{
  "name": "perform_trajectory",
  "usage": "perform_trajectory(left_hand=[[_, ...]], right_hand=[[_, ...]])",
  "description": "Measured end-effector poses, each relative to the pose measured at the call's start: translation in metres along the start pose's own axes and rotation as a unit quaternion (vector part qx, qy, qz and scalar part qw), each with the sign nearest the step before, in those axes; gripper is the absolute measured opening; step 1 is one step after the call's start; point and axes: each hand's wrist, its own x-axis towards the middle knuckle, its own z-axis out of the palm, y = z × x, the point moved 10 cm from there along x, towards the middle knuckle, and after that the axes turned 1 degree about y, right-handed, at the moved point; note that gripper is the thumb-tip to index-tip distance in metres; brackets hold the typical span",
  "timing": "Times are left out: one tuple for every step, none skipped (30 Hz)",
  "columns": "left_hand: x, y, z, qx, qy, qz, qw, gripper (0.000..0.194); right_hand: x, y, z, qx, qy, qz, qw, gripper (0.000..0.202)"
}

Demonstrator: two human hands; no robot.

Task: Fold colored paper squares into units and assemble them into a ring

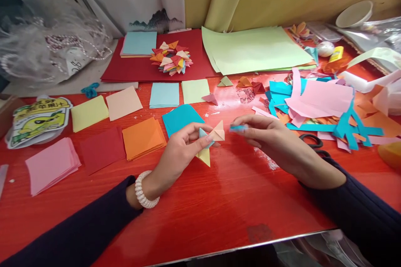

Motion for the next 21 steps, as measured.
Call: perform_trajectory(left_hand=[[0.0,0.0,0.0,-0.002,0.001,-0.001,1.0,0.018],[0.0,0.0,-0.001,-0.003,0.003,-0.003,1.0,0.017],[0.0,-0.001,-0.001,-0.004,0.005,-0.006,1.0,0.017],[0.0,-0.002,-0.002,-0.004,0.007,-0.009,1.0,0.017],[0.0,-0.002,-0.002,-0.003,0.009,-0.011,1.0,0.017],[0.0,-0.002,-0.002,0.0,0.011,-0.011,1.0,0.018],[0.0,-0.002,-0.003,0.003,0.013,-0.01,1.0,0.018],[0.0,-0.002,-0.003,0.007,0.013,-0.01,1.0,0.019],[-0.001,-0.002,-0.003,0.01,0.013,-0.01,1.0,0.019],[-0.001,-0.002,-0.003,0.012,0.013,-0.011,1.0,0.019],[-0.001,-0.002,-0.002,0.012,0.013,-0.011,1.0,0.02],[-0.001,-0.002,-0.002,0.011,0.013,-0.01,1.0,0.02],[-0.001,-0.002,-0.002,0.009,0.011,-0.008,1.0,0.021],[-0.001,-0.001,-0.001,0.009,0.01,-0.005,1.0,0.022],[-0.001,0.0,-0.001,0.009,0.008,0.0,1.0,0.023],[-0.001,0.001,0.0,0.01,0.006,0.006,1.0,0.024],[-0.001,0.003,0.0,0.012,0.005,0.014,1.0,0.025],[-0.001,0.005,0.0,0.015,0.005,0.024,1.0,0.025],[-0.001,0.007,0.0,0.019,0.006,0.034,0.999,0.025],[-0.002,0.009,-0.001,0.023,0.008,0.043,0.999,0.024],[-0.002,0.01,-0.001,0.025,0.011,0.048,0.998,0.022]], right_hand=[[-0.001,-0.001,0.001,0.006,-0.001,0.0,1.0,0.011],[-0.001,-0.002,0.002,0.021,-0.006,0.0,1.0,0.013],[-0.002,-0.003,0.005,0.041,-0.016,0.002,0.999,0.014],[-0.002,-0.004,0.008,0.064,-0.027,0.004,0.998,0.014],[-0.003,-0.005,0.01,0.085,-0.035,0.002,0.996,0.014],[-0.003,-0.007,0.012,0.103,-0.04,-0.003,0.994,0.014],[-0.002,-0.008,0.012,0.114,-0.039,-0.009,0.993,0.015],[-0.002,-0.008,0.011,0.117,-0.032,-0.016,0.993,0.017],[-0.001,-0.009,0.009,0.111,-0.019,-0.027,0.993,0.017],[0.0,-0.01,0.006,0.099,-0.003,-0.038,0.994,0.017],[0.0,-0.01,0.002,0.083,0.014,-0.05,0.995,0.017],[-0.001,-0.011,-0.001,0.067,0.029,-0.061,0.995,0.021],[-0.001,-0.013,-0.003,0.053,0.042,-0.07,0.995,0.029],[-0.002,-0.014,-0.004,0.042,0.049,-0.076,0.995,0.038],[-0.003,-0.015,-0.004,0.033,0.05,-0.079,0.995,0.044],[-0.004,-0.015,-0.002,0.021,0.045,-0.076,0.996,0.045],[-0.005,-0.016,0.0,0.009,0.038,-0.073,0.997,0.04],[-0.006,-0.016,0.003,-0.003,0.028,-0.069,0.997,0.031],[-0.006,-0.017,0.005,-0.012,0.02,-0.065,0.998,0.022],[-0.007,-0.017,0.007,-0.016,0.012,-0.064,0.998,0.016],[-0.007,-0.018,0.008,-0.013,0.008,-0.064,0.998,0.014]])
